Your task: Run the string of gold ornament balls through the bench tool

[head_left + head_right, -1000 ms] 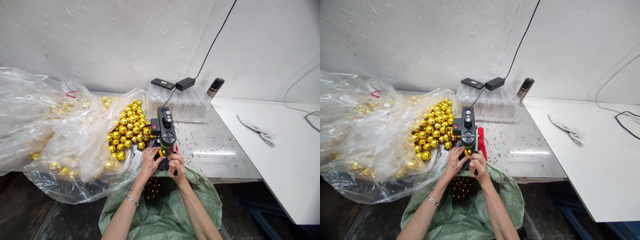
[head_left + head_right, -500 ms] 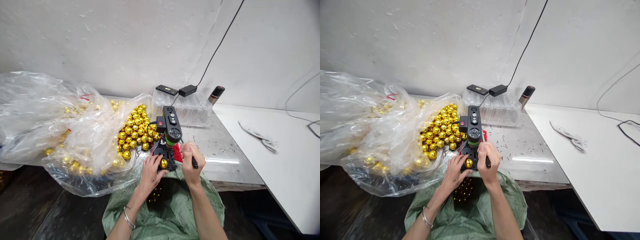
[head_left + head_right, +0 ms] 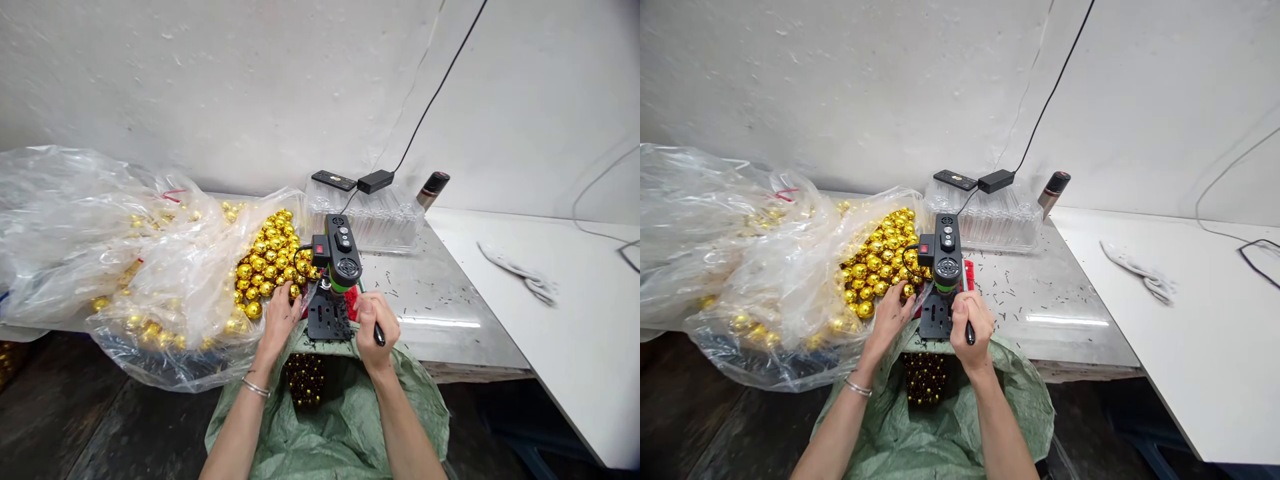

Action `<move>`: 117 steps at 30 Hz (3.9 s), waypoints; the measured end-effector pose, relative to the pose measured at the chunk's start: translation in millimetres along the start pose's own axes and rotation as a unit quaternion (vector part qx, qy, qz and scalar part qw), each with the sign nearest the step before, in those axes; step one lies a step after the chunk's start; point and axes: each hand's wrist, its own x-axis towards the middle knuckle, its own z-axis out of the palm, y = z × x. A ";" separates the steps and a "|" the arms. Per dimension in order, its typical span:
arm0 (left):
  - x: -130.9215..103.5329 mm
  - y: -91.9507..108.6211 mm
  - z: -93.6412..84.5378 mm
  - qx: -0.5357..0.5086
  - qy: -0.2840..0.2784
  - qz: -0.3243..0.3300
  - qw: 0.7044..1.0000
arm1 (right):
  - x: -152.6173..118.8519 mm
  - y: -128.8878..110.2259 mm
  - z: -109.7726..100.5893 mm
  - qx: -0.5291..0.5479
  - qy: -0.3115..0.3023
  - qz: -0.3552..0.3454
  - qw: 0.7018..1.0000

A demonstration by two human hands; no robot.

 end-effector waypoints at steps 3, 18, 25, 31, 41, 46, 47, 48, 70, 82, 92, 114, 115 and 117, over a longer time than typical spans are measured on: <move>-9.8 9.1 -11.5 -0.249 -0.047 -0.136 0.958 | -2.3 2.3 0.3 0.000 0.000 -0.002 1.000; -25.7 29.6 22.3 -0.259 -0.106 -0.132 0.951 | 2.9 2.0 -3.8 -0.022 -0.019 -0.026 0.999; -25.7 26.1 36.6 -0.051 -0.123 0.108 0.985 | 2.1 3.5 -5.1 -0.027 -0.031 -0.031 0.999; -26.0 22.8 41.8 0.018 -0.113 0.160 0.980 | 3.2 2.3 -6.7 -0.030 -0.033 -0.031 0.999; -28.1 21.9 43.8 0.034 -0.103 0.171 0.979 | -29.4 27.6 3.9 -0.006 -0.018 -0.073 0.997; -28.5 22.4 42.6 0.030 -0.102 0.181 0.978 | -43.3 40.1 13.8 -0.006 0.026 -0.075 0.997; -28.7 22.4 42.2 0.029 -0.100 0.183 0.978 | -44.9 41.4 14.7 -0.009 0.030 -0.073 0.997; -28.7 22.4 41.8 0.027 -0.099 0.185 0.977 | -46.2 42.4 15.3 -0.011 0.029 -0.076 0.997; -14.4 21.1 -15.3 0.100 0.033 0.132 0.986 | -1.8 0.3 1.8 0.029 0.006 0.036 0.999; 46.5 22.7 -13.2 0.374 -0.100 0.076 0.919 | -1.7 0.7 2.6 0.015 0.013 0.019 1.000; 31.6 15.4 -25.2 0.072 -0.032 0.026 0.997 | -1.7 1.6 1.2 0.012 0.005 0.013 1.000; -35.3 19.6 42.2 -0.036 -0.049 0.035 0.998 | 20.4 -8.7 -1.7 0.017 0.002 0.046 0.999; -35.0 20.3 42.6 -0.024 -0.053 0.051 0.997 | 19.3 -8.0 -2.2 0.017 -0.001 0.042 0.999; -34.3 21.7 43.5 -0.008 -0.061 0.080 0.995 | 15.6 -6.2 -3.7 0.018 -0.010 0.036 0.999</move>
